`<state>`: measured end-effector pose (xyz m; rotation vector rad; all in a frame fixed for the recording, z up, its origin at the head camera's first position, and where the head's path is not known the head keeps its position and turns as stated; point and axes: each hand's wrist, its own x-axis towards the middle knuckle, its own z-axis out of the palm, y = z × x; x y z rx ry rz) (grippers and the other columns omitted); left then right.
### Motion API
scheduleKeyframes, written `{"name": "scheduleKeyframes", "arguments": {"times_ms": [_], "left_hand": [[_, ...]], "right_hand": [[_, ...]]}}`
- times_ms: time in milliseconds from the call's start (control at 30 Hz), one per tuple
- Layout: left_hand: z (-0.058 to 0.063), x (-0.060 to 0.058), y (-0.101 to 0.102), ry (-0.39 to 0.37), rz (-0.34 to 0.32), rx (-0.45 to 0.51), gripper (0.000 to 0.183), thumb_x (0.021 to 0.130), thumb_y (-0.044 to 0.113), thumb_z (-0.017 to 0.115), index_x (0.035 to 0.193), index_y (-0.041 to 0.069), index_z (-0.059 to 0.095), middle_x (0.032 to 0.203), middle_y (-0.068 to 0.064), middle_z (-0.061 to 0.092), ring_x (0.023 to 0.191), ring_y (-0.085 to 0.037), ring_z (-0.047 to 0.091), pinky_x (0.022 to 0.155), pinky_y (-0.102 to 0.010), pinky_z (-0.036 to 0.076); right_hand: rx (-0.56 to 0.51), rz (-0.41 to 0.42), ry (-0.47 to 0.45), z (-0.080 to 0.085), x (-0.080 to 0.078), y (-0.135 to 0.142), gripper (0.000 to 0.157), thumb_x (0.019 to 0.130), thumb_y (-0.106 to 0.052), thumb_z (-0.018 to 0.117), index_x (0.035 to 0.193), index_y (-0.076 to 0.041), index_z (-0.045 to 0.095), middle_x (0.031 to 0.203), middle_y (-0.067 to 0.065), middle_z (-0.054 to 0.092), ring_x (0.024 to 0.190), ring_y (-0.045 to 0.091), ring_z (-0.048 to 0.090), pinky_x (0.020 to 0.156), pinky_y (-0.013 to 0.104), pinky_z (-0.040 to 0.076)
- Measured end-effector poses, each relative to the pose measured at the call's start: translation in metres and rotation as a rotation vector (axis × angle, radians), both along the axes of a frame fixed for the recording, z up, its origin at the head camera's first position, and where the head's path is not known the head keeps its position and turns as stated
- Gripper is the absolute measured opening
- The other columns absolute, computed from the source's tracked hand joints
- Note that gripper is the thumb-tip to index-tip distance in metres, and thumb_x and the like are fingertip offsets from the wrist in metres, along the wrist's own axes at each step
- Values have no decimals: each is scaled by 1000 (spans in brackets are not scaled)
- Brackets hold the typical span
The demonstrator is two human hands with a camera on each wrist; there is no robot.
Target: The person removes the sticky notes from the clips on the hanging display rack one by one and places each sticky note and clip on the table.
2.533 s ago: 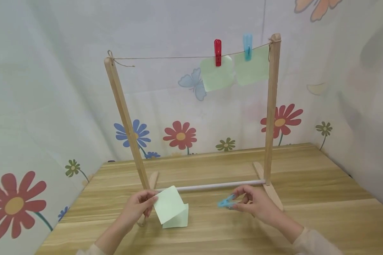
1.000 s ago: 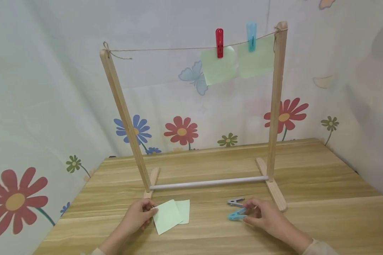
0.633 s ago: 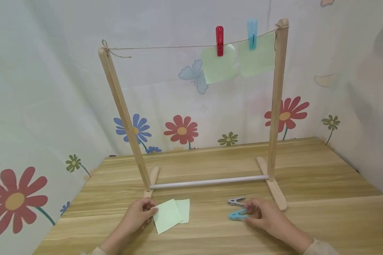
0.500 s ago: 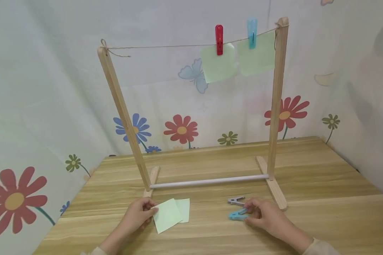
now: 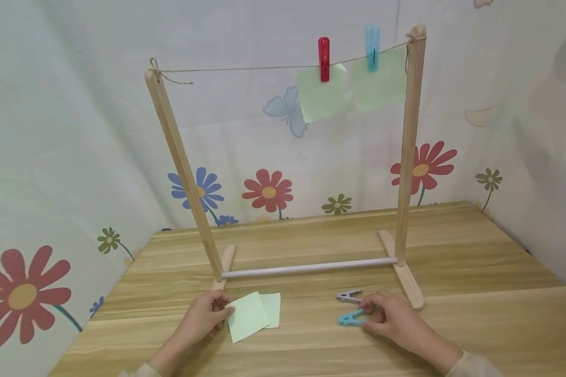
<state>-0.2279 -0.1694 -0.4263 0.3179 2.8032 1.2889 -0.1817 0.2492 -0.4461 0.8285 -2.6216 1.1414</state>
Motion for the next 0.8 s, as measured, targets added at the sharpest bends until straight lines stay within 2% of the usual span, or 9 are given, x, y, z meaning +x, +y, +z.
{"name": "scheduleKeyframes", "arguments": {"times_ms": [267,667,800], "left_hand": [[1,2,1,6,8,-11,13,87,9,67,99,4,65,85,-4,64,53,-10,54,37,-20,45],[1,1,-2,44,-23,-10,14,87,10,67,100,3,64,86,-5,64,56,-11,55,38,-21,47],[1,1,-2,24,-31,16,18,87,10,66,103,1,63,87,-6,63,57,-13,55,38,-21,47]], "right_hand": [[-4,16,2,0,1,1,32,82,-20,75,107,-3,62,96,4,65,69,-5,44,55,17,43],[-1,6,7,8,3,-2,33,83,-20,73,107,0,62,94,4,64,70,-6,48,55,17,47],[5,-14,12,16,5,-3,32,84,-21,73,108,-2,63,92,2,63,73,-7,51,56,17,49]]}}
